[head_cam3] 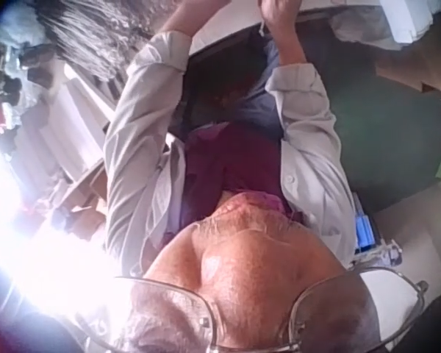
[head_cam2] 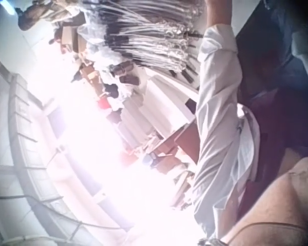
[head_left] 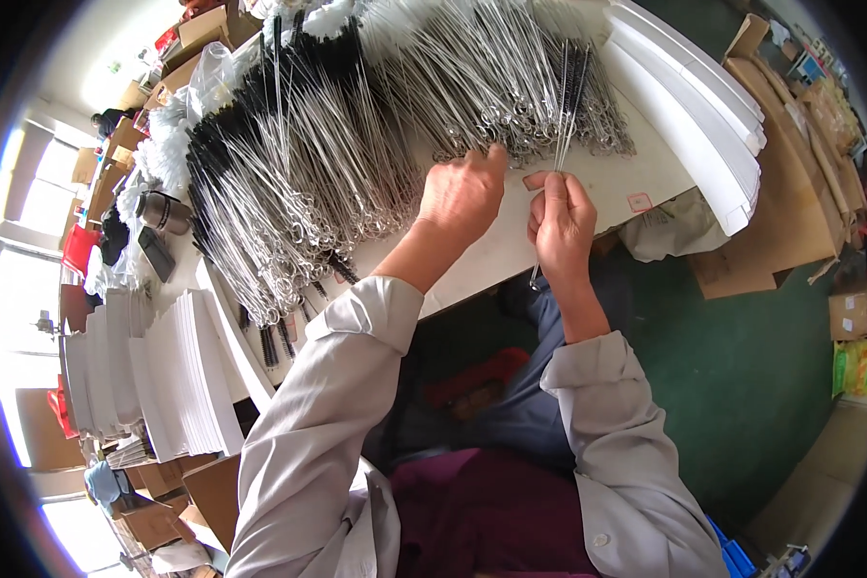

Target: The person is assembling small brushes and sliding them into white paper sleeves.

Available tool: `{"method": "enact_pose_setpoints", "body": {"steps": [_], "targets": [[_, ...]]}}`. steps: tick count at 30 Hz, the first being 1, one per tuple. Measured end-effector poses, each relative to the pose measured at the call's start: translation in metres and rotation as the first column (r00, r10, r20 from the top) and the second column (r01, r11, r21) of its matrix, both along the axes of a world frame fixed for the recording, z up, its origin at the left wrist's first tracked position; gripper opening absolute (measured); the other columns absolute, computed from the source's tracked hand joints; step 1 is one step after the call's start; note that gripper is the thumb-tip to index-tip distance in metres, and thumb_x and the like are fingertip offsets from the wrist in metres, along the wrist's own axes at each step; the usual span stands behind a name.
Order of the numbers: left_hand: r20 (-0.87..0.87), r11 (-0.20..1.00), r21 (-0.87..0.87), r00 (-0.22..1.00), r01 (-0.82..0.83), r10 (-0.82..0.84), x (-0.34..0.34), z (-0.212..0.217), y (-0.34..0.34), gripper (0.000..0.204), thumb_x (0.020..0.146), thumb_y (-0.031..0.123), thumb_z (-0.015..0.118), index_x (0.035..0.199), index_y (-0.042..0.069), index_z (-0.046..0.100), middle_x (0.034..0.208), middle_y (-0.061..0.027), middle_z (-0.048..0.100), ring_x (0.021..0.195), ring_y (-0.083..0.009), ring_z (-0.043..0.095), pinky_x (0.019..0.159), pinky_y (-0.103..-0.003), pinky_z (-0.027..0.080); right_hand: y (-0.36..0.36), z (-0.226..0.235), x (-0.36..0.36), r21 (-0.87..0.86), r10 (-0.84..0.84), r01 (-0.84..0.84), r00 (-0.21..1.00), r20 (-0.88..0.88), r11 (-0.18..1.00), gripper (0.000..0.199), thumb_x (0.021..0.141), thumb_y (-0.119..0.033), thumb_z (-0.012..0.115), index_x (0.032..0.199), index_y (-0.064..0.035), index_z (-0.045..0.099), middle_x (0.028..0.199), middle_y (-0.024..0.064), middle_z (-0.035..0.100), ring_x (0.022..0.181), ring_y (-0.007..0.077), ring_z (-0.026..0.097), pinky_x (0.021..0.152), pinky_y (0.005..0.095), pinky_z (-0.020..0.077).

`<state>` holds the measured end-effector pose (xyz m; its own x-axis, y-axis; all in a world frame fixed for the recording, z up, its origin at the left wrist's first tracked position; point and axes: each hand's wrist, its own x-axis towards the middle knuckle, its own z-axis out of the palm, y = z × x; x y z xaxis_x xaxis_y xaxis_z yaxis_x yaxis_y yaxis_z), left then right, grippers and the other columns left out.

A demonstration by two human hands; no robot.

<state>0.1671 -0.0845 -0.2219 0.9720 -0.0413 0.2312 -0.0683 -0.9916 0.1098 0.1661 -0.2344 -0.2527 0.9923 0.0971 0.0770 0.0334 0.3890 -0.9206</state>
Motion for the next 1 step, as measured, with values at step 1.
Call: {"method": "enact_pose_setpoints", "body": {"steps": [1], "targets": [[0.015,0.998,0.066,1.0,0.011,-0.013,0.0022,-0.0046,0.0008,0.034,0.088,0.024,0.072,0.114,0.011,0.057,0.093,-0.0147,0.073,0.084,-0.0365,0.074,0.074,-0.051,0.059,0.0019,-0.0004,0.0023,0.008,0.0,0.0,1.0,0.0,1.0,0.029,0.112,-0.02,0.049,0.095,-0.0008,0.064,0.059,-0.0052,0.04,0.05,0.003,0.034,0.045,0.0238,0.0279]]}}
